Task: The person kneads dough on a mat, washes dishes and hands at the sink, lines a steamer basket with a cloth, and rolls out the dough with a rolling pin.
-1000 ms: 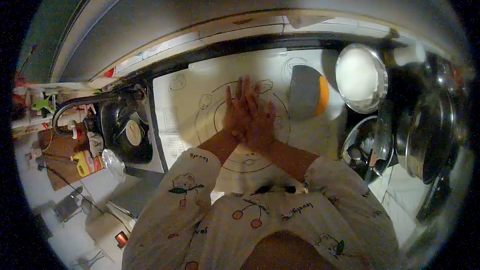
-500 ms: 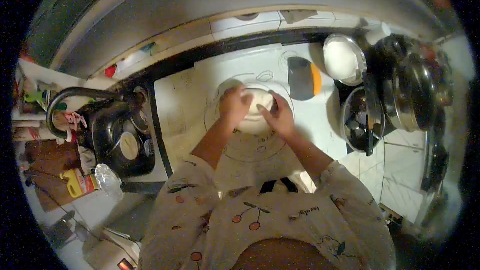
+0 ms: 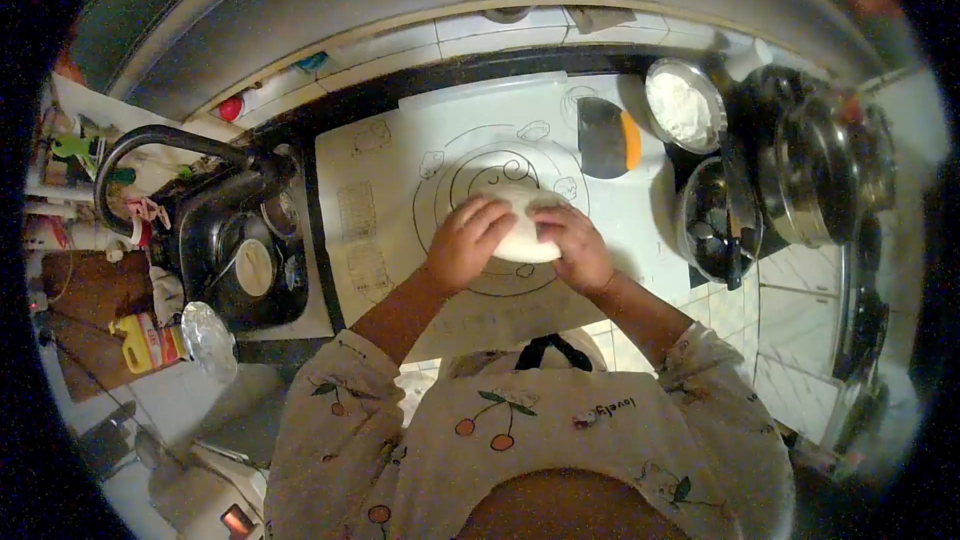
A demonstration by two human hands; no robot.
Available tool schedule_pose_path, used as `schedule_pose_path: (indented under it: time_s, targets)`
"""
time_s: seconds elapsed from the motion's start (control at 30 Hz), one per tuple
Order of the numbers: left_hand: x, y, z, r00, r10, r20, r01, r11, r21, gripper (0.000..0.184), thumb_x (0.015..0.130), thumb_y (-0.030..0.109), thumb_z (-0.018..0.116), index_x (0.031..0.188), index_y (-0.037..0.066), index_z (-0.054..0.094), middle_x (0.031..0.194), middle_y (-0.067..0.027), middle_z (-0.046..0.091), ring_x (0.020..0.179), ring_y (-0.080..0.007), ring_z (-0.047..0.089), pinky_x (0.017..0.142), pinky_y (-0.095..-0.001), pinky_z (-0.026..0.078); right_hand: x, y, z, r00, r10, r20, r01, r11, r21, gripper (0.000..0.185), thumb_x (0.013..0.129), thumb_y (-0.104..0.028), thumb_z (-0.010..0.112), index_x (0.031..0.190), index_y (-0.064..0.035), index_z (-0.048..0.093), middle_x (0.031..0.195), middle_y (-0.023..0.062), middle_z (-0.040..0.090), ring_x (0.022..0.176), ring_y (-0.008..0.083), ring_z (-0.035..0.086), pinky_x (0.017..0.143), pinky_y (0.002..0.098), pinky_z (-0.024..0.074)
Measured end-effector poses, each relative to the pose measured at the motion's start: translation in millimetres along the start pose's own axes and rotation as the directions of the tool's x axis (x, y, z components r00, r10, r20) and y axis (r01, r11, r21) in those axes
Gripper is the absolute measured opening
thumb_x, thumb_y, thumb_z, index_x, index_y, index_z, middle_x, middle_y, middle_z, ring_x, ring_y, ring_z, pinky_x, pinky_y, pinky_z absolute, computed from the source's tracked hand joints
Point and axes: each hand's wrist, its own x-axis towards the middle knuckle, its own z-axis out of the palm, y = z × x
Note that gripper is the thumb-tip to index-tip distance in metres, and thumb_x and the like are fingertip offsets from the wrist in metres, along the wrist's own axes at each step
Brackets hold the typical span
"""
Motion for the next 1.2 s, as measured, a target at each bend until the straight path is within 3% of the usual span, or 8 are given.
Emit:
schedule_pose_path:
  time_s: [0.1,0.13,0.27,0.37,0.47,0.9,1.07,1.2]
  targets:
    - [-37,7,18,0.991,-0.006,0.135,0.002,0.999,0.036,0.038,0.064,0.013,0.061,0.1,0.003,0.055,0.106,-0.0135,0.052,0.102,-0.0305,0.048,0.092,-0.0406,0.038,-22,0,17,0.983,-0.05,0.178,0.047,0.999,0.019,0.035,0.065,0.006,0.047,0.097,-0.0062,0.05,0.114,0.0139,0.051,0.107,0.0309,0.048,0.092,0.0407,0.0377]
    - [-44,5,25,0.941,-0.013,0.338,0.001,0.999,0.038,0.044,0.068,0.018,0.061,0.107,0.002,0.051,0.114,-0.0157,0.048,0.112,-0.031,0.042,0.096,-0.041,0.033,-28,-8,12,0.913,0.153,0.379,-0.2,0.976,0.089,0.04,0.069,-0.002,0.049,0.109,-0.0051,0.049,0.12,0.0155,0.047,0.113,0.0323,0.044,0.096,0.0409,0.0343]
    - [-18,16,47,0.966,-0.058,0.25,0.055,0.998,0.017,0.063,0.071,0.027,0.061,0.124,0.002,0.038,0.131,-0.0179,0.034,0.125,-0.0311,0.027,0.104,-0.0419,0.021,2,-4,7,0.965,0.264,-0.013,-0.263,0.964,0.04,0.048,0.075,-0.02,0.055,0.118,-0.0033,0.044,0.128,0.0192,0.039,0.118,0.0345,0.037,0.1,0.0391,0.0282]
    - [25,-6,63,0.995,-0.059,0.086,0.075,0.977,-0.2,0.065,0.071,0.028,0.059,0.126,0.002,0.035,0.132,-0.0174,0.033,0.125,-0.0302,0.027,0.105,-0.0449,0.017,39,10,40,0.988,0.107,0.114,-0.119,0.988,0.102,0.057,0.074,-0.03,0.058,0.121,-0.0029,0.042,0.132,0.0167,0.034,0.123,0.0328,0.029,0.103,0.044,0.0192]
    - [31,-14,78,0.956,-0.178,0.235,0.161,0.983,0.09,0.066,0.071,0.028,0.058,0.126,0.002,0.034,0.133,-0.0175,0.032,0.126,-0.0308,0.026,0.104,-0.046,0.015,48,14,45,0.99,0.007,0.143,-0.008,1.0,0.006,0.056,0.077,-0.037,0.052,0.121,-0.0033,0.042,0.131,0.0225,0.033,0.122,0.037,0.03,0.101,0.0494,0.0189]
    - [48,-42,84,0.912,-0.236,0.335,0.168,0.961,0.219,0.067,0.072,0.03,0.052,0.129,0.001,0.03,0.135,-0.0181,0.028,0.127,-0.0332,0.022,0.104,-0.0509,0.009,88,28,43,0.97,0.143,0.195,-0.13,0.988,-0.078,0.067,0.069,-0.048,0.055,0.118,-0.0037,0.044,0.123,0.0206,0.039,0.117,0.038,0.034,0.096,0.0521,0.0234]
    - [28,-35,81,0.898,-0.207,0.388,0.132,0.968,0.211,0.068,0.073,0.031,0.05,0.13,0.001,0.028,0.136,-0.0183,0.026,0.127,-0.0341,0.021,0.104,-0.0528,0.006,65,39,61,0.992,0.125,-0.016,-0.126,0.986,-0.112,0.071,0.076,-0.05,0.05,0.124,0.0003,0.036,0.13,0.0216,0.032,0.119,0.0383,0.031,0.098,0.0489,0.023]
    - [-1,13,53,0.881,-0.349,0.32,0.298,0.934,0.197,0.071,0.072,0.035,0.048,0.13,0.0,0.028,0.135,-0.0211,0.025,0.127,-0.0371,0.02,0.102,-0.0552,0.007,0,20,69,0.983,0.178,0.036,-0.178,0.984,0.004,0.077,0.079,-0.054,0.042,0.128,0.0034,0.029,0.133,0.0241,0.027,0.121,0.0394,0.028,0.101,0.0471,0.0209]
